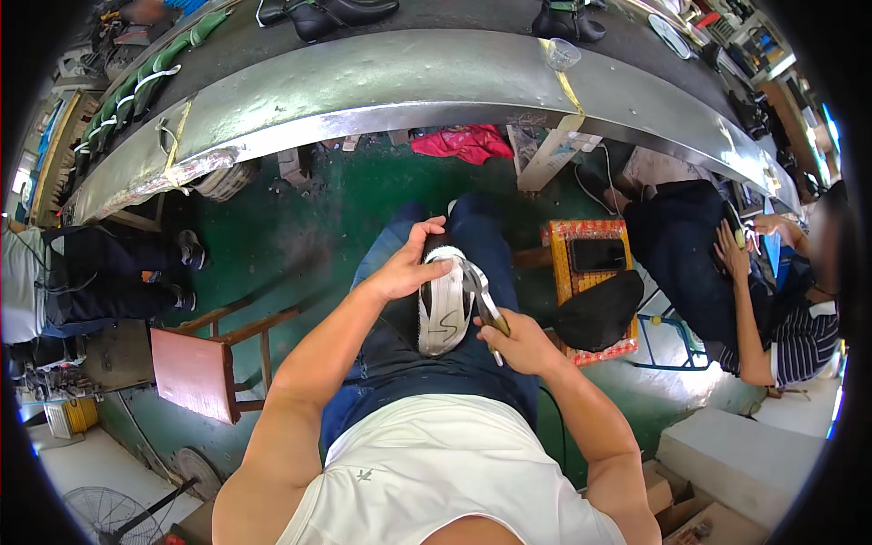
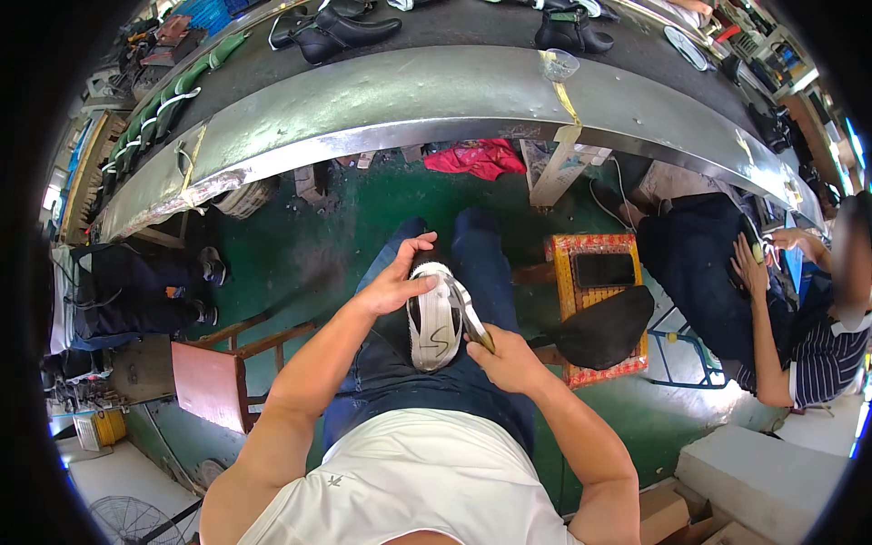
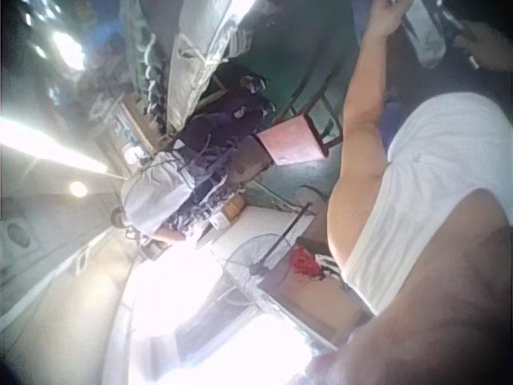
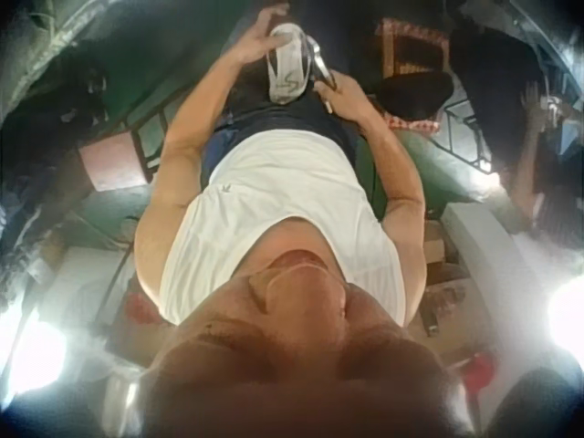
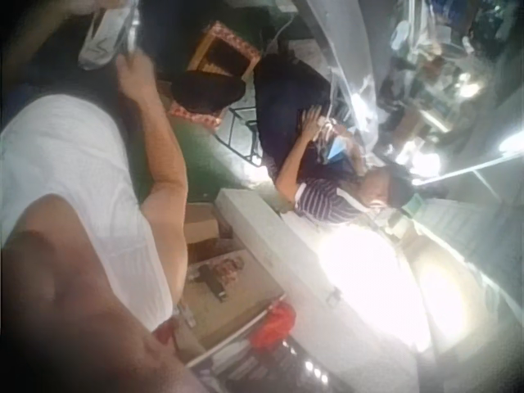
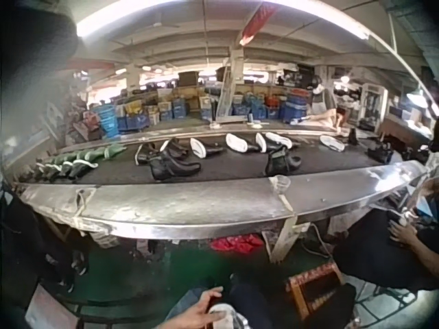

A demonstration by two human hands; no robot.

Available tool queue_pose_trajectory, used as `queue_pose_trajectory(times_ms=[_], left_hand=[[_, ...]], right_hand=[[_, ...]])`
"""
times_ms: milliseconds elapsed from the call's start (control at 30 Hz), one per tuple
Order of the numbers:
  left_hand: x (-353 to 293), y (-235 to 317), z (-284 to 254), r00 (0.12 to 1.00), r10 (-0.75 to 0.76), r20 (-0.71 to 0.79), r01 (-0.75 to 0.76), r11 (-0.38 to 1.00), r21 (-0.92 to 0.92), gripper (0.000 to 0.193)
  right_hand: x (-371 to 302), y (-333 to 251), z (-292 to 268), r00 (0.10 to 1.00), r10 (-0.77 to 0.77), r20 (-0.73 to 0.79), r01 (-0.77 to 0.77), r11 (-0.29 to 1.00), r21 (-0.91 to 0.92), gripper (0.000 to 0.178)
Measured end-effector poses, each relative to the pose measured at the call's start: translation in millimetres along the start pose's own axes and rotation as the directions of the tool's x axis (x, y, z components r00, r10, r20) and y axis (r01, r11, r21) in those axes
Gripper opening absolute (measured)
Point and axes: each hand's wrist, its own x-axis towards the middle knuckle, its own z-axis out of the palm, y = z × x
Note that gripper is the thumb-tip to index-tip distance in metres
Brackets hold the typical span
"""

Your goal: Manual lasting of shoe uppers over soles using pliers and adhesive, then placing on conveyor belt.

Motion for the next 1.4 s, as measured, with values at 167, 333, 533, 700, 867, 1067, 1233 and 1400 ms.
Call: queue_pose_trajectory(times_ms=[167, 333, 533, 700, 867, 1067, 1233, 1400], left_hand=[[-4.3, 6.1, -1.1, 0.999, -0.034, 0.024, 0.030, 0.987, 0.156, 0.061], [-0.9, 2.6, -8.1, 0.998, -0.044, 0.034, 0.030, 0.942, 0.334, 0.064], [7.1, -13.7, -12.3, 0.996, -0.090, 0.013, 0.087, 0.983, 0.162, 0.056], [11.6, -1.1, -20.0, 0.983, -0.153, 0.098, 0.132, 0.973, 0.187, 0.056], [23.2, 2.3, -11.8, 0.968, -0.251, 0.026, 0.243, 0.955, 0.172, 0.056], [25.9, -13.5, -23.0, 0.974, -0.227, 0.005, 0.224, 0.963, 0.151, 0.047], [23.8, 5.9, -22.2, 0.970, -0.232, 0.076, 0.218, 0.963, 0.156, 0.055], [-12.6, -10.9, -10.3, 0.945, -0.292, -0.149, 0.320, 0.922, 0.217, 0.072]], right_hand=[[19.0, -14.4, -9.3, 0.994, 0.018, 0.107, -0.037, 0.983, 0.180, 0.022], [34.0, -18.9, -14.2, 0.969, 0.135, 0.206, -0.197, 0.927, 0.319, 0.022], [60.7, 10.2, 6.9, 0.968, -0.186, -0.167, 0.131, 0.945, -0.298, 0.020], [46.7, 0.4, 8.7, 0.961, -0.174, -0.217, 0.087, 0.930, -0.358, 0.021], [38.0, -20.4, 3.4, 0.977, -0.083, -0.197, -0.039, 0.839, -0.543, 0.025], [34.2, -53.7, -33.0, 0.941, 0.294, 0.170, -0.274, 0.953, -0.130, 0.023], [55.7, -53.1, -8.9, 0.958, 0.005, -0.286, -0.006, 1.000, -0.004, 0.030], [59.1, -37.5, -9.6, 0.983, 0.108, -0.146, -0.138, 0.967, -0.215, 0.034]])
